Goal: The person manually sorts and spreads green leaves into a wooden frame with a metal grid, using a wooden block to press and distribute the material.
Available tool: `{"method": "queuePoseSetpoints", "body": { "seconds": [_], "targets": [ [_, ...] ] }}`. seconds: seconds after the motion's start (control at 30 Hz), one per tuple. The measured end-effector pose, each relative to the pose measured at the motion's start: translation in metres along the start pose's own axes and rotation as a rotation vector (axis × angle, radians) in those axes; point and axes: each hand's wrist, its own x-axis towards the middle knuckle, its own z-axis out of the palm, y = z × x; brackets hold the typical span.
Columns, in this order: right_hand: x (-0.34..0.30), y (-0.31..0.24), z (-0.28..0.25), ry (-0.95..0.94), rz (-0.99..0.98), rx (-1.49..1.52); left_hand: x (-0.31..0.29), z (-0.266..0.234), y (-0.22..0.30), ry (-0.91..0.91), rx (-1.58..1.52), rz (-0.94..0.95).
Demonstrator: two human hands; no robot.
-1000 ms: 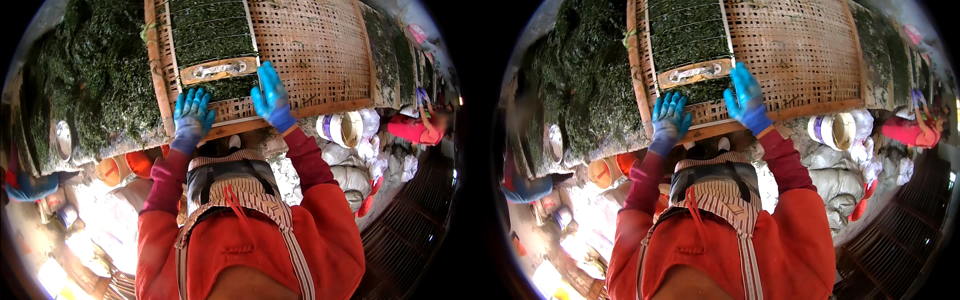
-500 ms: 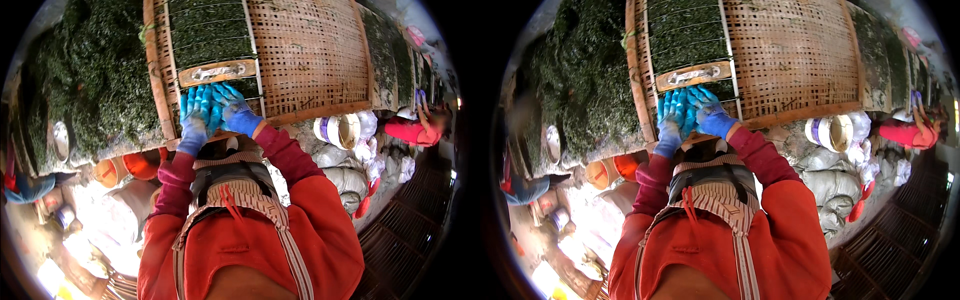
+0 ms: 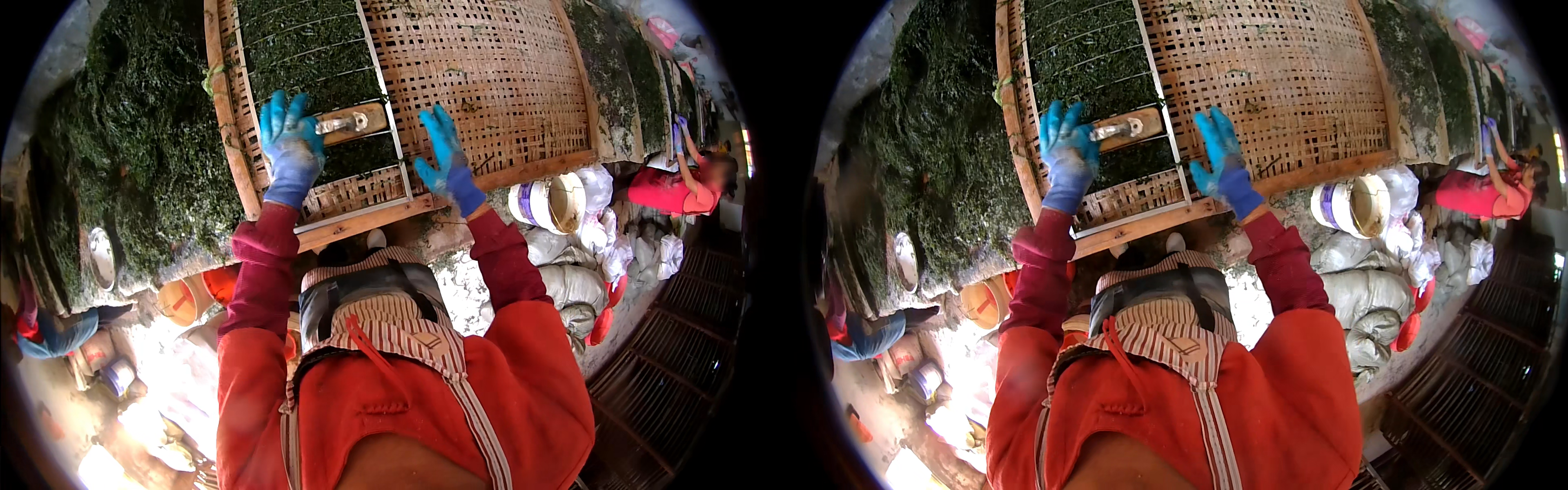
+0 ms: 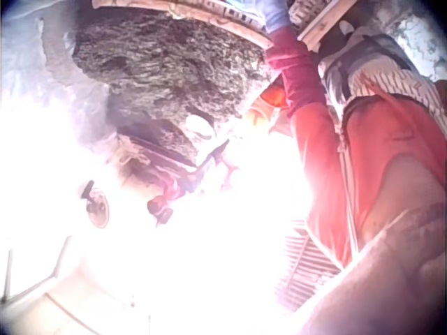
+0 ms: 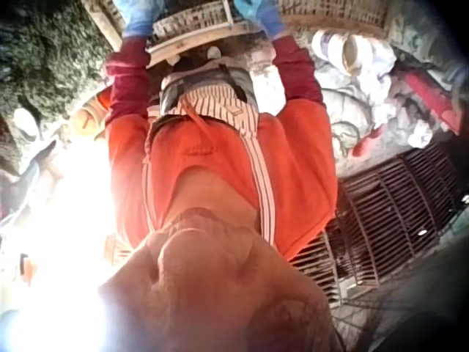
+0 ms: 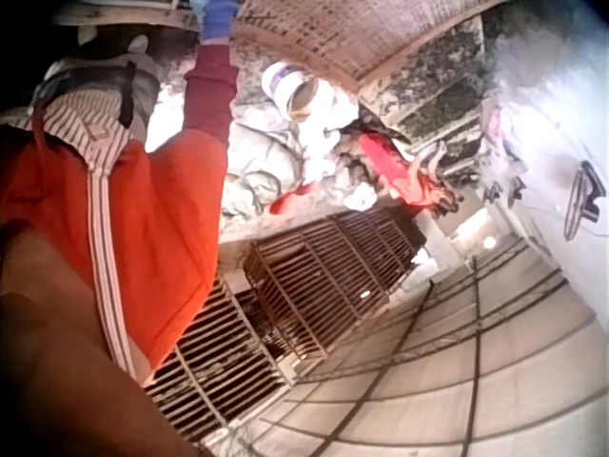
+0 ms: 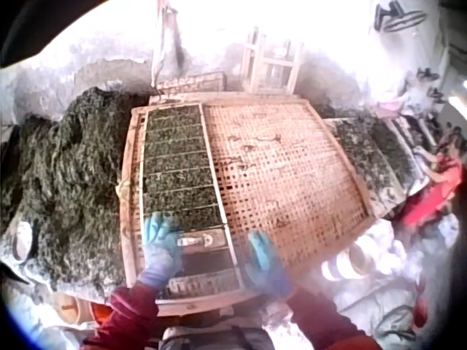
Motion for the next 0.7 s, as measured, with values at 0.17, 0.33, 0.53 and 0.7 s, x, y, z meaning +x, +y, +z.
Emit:
{"method": "queuePoseSetpoints", "body": {
  "seconds": [0.17, 0.33, 0.53, 0.7],
  "targets": [
    [-0.008, 0.001, 0.015, -0.122, 0.029, -0.352, 0.007, -0.056, 0.012, 0.262, -0.109, -0.012],
    [0.051, -0.041, -0.012, -0.011, -0.09, 0.366, -0.015, -0.07, 0.006, 0.247, -0.261, -0.089],
    [0.072, -0.044, 0.019, 0.191, 0.195, 0.57, -0.051, 0.015, 0.018, 0.02, -0.099, 0.101],
    [0.086, -0.088, 0.087, 0.111, -0.17, -0.186, -0.069, 0.071, 0.032, -0.281, -0.718, -0.286]
  ]
}}
